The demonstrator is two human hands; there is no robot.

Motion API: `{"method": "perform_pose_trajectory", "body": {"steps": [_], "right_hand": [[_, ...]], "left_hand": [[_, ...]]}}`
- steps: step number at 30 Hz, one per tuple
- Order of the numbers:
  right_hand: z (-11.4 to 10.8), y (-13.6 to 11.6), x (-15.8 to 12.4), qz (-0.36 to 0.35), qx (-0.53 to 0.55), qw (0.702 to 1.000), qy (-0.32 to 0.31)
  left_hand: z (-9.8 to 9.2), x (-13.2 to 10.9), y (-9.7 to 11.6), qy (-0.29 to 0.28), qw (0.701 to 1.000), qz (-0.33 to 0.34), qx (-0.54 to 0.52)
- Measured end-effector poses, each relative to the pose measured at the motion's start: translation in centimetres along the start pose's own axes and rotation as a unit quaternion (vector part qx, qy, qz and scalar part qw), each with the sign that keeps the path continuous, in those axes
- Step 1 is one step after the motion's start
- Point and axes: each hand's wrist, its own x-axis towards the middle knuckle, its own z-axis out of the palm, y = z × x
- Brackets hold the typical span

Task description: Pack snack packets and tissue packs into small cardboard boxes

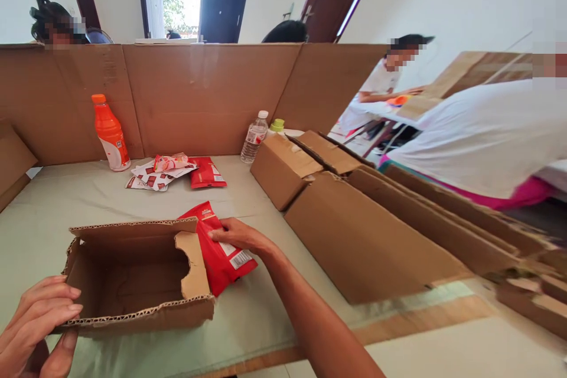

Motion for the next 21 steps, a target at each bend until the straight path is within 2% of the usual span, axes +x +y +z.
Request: {"method": "perform_pose_trajectory", "body": {"steps": [4,10,12,14,18,21], "right_hand": [[1.3,0.3,0.5,0.008,0.010,1.000,-0.014],[1.8,1.1,0.5,-0.020,0.003,1.000,0.018],[1.6,1.7,0.4,-0.029,-0.019,0.998,0.052],[1.3,2.3,0.3,-0.044,-0.052,0.991,0.112],[1.3,2.8,0.2,-0.092,-0.136,0.959,0.233],[2.6,2.6,0.6,-0.135,-0.198,0.940,0.244]], "left_hand": [[0.0,-0.2,0.1,0.002,1.000,0.000,-0.011],[-0.3,-0.6,-0.1,-0.004,1.000,-0.008,-0.009],[-0.3,-0.7,-0.1,-0.007,1.000,-0.009,-0.005],[-0.3,-0.7,0.0,-0.006,1.000,-0.011,-0.004],[-0.2,-0.8,0.0,-0.004,1.000,-0.014,-0.005],[-0.1,-0.9,-0.1,-0.001,1.000,-0.017,-0.004]]}}
